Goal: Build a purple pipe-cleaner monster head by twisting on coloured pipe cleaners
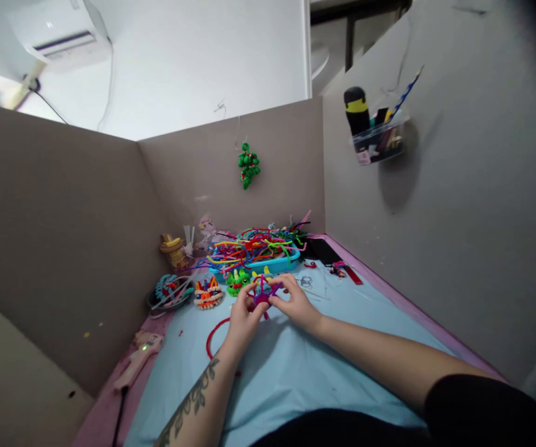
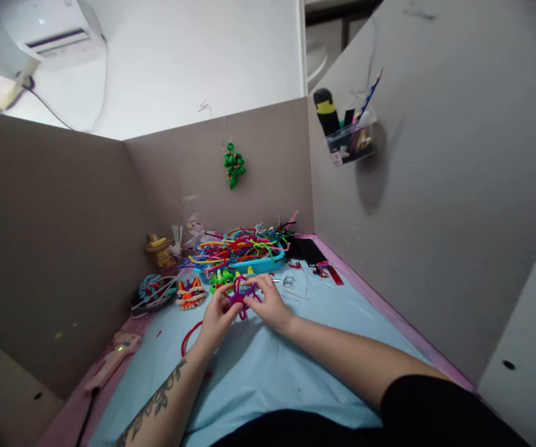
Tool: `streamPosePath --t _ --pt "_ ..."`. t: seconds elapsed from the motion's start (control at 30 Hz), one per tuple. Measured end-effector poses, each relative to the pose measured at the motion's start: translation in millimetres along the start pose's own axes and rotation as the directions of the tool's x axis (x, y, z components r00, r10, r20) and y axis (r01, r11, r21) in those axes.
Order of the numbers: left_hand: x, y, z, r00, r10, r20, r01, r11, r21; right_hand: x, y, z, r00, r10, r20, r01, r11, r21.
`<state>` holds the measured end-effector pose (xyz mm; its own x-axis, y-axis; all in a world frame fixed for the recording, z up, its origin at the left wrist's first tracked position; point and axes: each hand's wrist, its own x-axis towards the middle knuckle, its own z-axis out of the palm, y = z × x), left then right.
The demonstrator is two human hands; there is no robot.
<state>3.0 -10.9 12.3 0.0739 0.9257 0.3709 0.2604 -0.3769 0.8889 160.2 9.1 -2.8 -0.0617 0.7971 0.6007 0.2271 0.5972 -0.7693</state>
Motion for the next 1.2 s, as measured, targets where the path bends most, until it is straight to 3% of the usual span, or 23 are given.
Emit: streamPosePath --t 0.2,0.5,0.83,1.2 --pt "0 2 1 0.998 -0.057 -0.003 0.056 0.992 -0.111 1 -4 -3 0.999 -0.03 -0.035 0.027 0.997 -0.075" --pt "0 1 2 0.999 -0.052 0.004 0.052 0.992 -0.119 2 -4 -5 0.994 -0.101 0.045 0.106 0.987 -0.117" --pt "-2 1 1 0.999 0.038 0.026 -0.04 0.998 0.049 5 -2 -5 0.999 -0.01 0.043 0.014 0.995 -0.097" --pt "-4 -6 -2 0.985 0.145 0.093 -0.159 0.973 0.168 8 13 -2 0.975 0.076 0.208 -0.099 0.989 0.106"
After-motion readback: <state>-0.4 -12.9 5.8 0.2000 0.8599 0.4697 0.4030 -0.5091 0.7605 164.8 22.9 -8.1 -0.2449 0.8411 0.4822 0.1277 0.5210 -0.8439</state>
